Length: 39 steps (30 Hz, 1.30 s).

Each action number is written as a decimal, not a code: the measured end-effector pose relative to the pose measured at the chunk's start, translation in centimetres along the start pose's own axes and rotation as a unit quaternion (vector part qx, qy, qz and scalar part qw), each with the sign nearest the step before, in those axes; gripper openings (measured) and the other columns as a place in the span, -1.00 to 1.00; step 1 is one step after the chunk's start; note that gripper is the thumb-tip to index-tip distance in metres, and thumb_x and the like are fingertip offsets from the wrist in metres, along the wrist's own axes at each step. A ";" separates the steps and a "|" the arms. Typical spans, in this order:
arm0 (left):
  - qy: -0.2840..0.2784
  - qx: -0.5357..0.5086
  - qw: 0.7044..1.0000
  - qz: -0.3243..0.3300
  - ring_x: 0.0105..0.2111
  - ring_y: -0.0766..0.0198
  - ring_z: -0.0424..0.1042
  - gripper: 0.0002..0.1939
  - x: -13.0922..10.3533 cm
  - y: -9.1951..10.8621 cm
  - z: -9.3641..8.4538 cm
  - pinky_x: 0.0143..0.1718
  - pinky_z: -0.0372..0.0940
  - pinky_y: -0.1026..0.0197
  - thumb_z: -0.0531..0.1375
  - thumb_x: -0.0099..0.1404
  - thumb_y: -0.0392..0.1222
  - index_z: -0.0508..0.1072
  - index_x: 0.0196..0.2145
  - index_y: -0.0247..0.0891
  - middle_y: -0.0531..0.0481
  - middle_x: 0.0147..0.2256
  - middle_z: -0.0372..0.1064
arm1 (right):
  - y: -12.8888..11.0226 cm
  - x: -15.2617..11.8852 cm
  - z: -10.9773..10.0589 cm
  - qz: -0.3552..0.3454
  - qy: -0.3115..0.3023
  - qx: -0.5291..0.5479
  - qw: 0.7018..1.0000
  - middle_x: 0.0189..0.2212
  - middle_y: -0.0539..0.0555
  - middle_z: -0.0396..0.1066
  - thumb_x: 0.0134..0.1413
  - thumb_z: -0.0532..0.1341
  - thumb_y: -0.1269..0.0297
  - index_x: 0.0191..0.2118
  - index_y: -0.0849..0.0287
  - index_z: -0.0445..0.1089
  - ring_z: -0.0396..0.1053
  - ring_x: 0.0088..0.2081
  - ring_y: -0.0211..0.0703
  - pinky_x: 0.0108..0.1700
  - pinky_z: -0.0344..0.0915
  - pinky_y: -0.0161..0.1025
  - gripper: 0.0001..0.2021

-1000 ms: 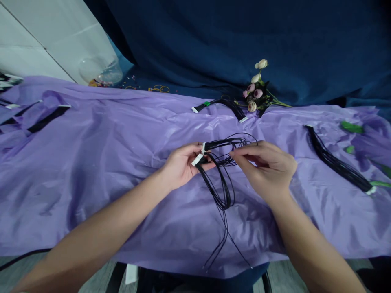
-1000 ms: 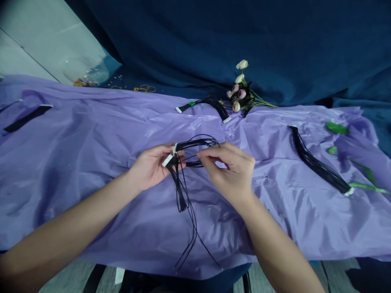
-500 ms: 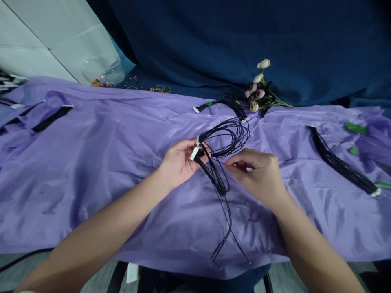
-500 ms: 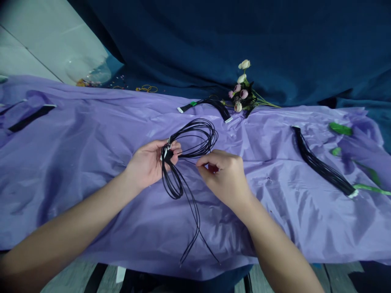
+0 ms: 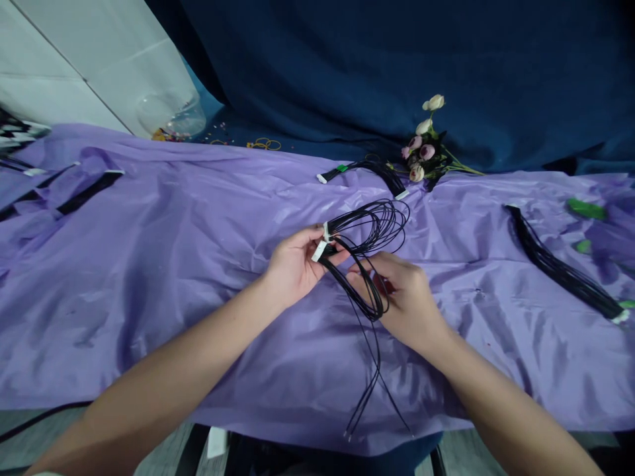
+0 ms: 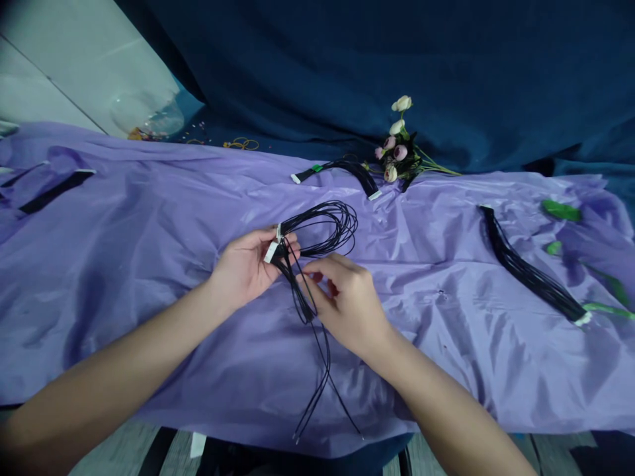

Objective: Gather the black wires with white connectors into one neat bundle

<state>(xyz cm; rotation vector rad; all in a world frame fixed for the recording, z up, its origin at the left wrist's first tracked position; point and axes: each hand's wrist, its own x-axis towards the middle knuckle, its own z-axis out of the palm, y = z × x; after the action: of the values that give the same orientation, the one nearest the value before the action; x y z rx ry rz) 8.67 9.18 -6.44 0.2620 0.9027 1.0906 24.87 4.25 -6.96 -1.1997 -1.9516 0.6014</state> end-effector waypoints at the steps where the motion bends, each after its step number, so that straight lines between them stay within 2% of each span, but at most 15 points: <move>1: -0.006 0.000 1.000 0.004 -0.50 0.33 0.42 -0.92 0.0 -0.1 0.0 -0.41 0.43 0.26 0.08 0.15 -0.39 0.38 -0.42 -0.39 -0.05 -0.50 0.38 | 0.1 0.0 0.3 0.019 -0.023 0.027 0.999 -0.48 -0.01 0.33 0.12 0.18 0.35 -0.33 0.18 0.42 0.20 -0.54 -0.36 -0.48 0.18 -0.37 -0.92; 6: -0.038 0.004 0.999 0.012 -0.48 0.33 0.44 -0.90 -0.1 -0.4 -0.2 -0.40 0.44 0.27 0.08 0.15 -0.41 0.40 -0.41 -0.38 -0.04 -0.48 0.39 | 0.2 0.0 1.0 0.070 -0.047 0.092 0.992 -0.49 -0.02 0.36 0.10 0.15 0.40 -0.35 0.19 0.41 0.24 -0.51 -0.35 -0.47 0.17 -0.40 -0.91; 11: -0.044 0.016 0.999 0.009 -0.47 0.31 0.46 -0.89 -0.1 -0.5 -0.4 -0.39 0.44 0.25 0.07 0.16 -0.41 0.40 -0.39 -0.38 -0.06 -0.46 0.42 | -0.3 0.2 1.1 0.068 -0.023 0.065 0.995 -0.53 -0.05 0.29 0.06 0.15 0.39 -0.42 0.21 0.34 0.16 -0.57 -0.38 -0.51 0.13 -0.41 -0.93; 14: -0.046 0.022 0.999 0.008 -0.48 0.30 0.46 -0.89 0.1 -0.7 -0.5 -0.42 0.44 0.25 0.07 0.15 -0.40 0.40 -0.40 -0.39 -0.08 -0.46 0.42 | -0.6 0.3 1.1 0.084 -0.031 0.072 0.993 -0.58 -0.07 0.22 0.07 0.13 0.39 -0.45 0.20 0.27 0.11 -0.60 -0.40 -0.55 0.08 -0.41 -0.91; 20: -0.057 0.013 0.998 0.011 -0.47 0.29 0.47 -0.89 0.3 -0.8 -0.6 -0.41 0.45 0.25 0.07 0.15 -0.42 0.40 -0.40 -0.39 -0.08 -0.46 0.43 | -0.4 0.2 1.1 0.126 -0.031 0.129 0.983 -0.58 -0.07 0.20 0.17 0.10 0.29 -0.35 0.20 0.29 0.09 -0.58 -0.38 -0.56 0.07 -0.42 -0.88; 22: -0.054 0.009 0.998 0.008 -0.49 0.30 0.46 -0.87 0.3 -0.7 -0.5 -0.43 0.44 0.27 0.05 0.16 -0.43 0.40 -0.41 -0.40 -0.08 -0.46 0.43 | -0.3 0.3 1.0 0.157 -0.043 0.201 0.966 -0.61 -0.09 0.16 0.18 0.12 0.23 -0.31 0.20 0.29 0.05 -0.61 -0.39 -0.61 0.03 -0.42 -0.86; 25: -0.050 0.010 0.999 0.002 -0.53 0.31 0.44 -0.85 0.2 -0.5 -0.3 -0.49 0.41 0.30 0.04 0.16 -0.43 0.40 -0.43 -0.41 -0.07 -0.50 0.41 | -0.2 0.7 0.4 0.209 -0.051 0.349 0.912 -0.68 -0.17 0.01 0.16 0.14 0.16 -0.23 0.16 0.27 -0.07 -0.71 -0.41 -0.71 -0.06 -0.42 -0.82; 28: -0.048 0.013 0.999 -0.005 -0.54 0.31 0.44 -0.86 0.1 -0.4 -0.2 -0.50 0.41 0.29 0.05 0.16 -0.42 0.40 -0.44 -0.41 -0.07 -0.52 0.40 | -0.2 1.1 -1.0 0.203 -0.013 0.442 0.874 -0.63 -0.13 0.13 0.15 0.10 0.19 -0.25 0.11 0.26 -0.01 -0.73 -0.39 -0.72 0.01 -0.39 -0.87; 31: -0.046 0.008 0.999 -0.005 -0.50 0.30 0.45 -0.87 0.2 -0.5 -0.3 -0.41 0.45 0.24 0.06 0.16 -0.42 0.41 -0.42 -0.41 -0.06 -0.51 0.40 | -0.2 1.4 -2.7 0.178 0.055 0.477 0.859 -0.46 -0.01 0.34 0.14 0.03 0.23 -0.28 0.09 0.28 0.22 -0.62 -0.29 -0.67 0.13 -0.33 -0.87; 33: -0.052 0.004 0.999 -0.004 -0.48 0.30 0.45 -0.87 0.2 -0.6 -0.5 -0.36 0.46 0.21 0.06 0.16 -0.42 0.42 -0.41 -0.42 -0.07 -0.50 0.41 | -0.1 1.5 -3.4 0.169 0.105 0.474 0.858 -0.37 0.03 0.38 0.15 0.02 0.23 -0.24 0.06 0.32 0.31 -0.52 -0.24 -0.63 0.17 -0.31 -0.84; 36: -0.060 0.009 0.998 -0.008 -0.47 0.30 0.46 -0.88 0.3 -0.8 -0.6 -0.34 0.46 0.19 0.07 0.16 -0.42 0.41 -0.41 -0.42 -0.07 -0.49 0.41 | 0.0 1.6 -3.6 0.121 0.174 0.485 0.849 -0.45 -0.04 0.31 0.18 0.07 0.19 -0.23 0.00 0.37 0.23 -0.55 -0.30 -0.59 0.18 -0.34 -0.85; 39: -0.073 0.026 0.997 -0.014 -0.48 0.28 0.46 -0.88 0.1 -0.9 -0.6 -0.35 0.46 0.17 0.08 0.15 -0.41 0.41 -0.42 -0.41 -0.08 -0.48 0.41 | -0.1 1.7 -3.3 0.068 0.216 0.520 0.824 -0.52 -0.08 0.15 0.17 0.15 0.11 -0.36 -0.01 0.43 0.13 -0.56 -0.37 -0.49 0.25 -0.37 -0.83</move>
<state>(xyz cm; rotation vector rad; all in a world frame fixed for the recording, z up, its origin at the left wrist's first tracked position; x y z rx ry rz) 8.85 8.73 -7.44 0.3666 0.8030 1.0100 27.00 5.79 -4.28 -0.6529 -0.8750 1.1451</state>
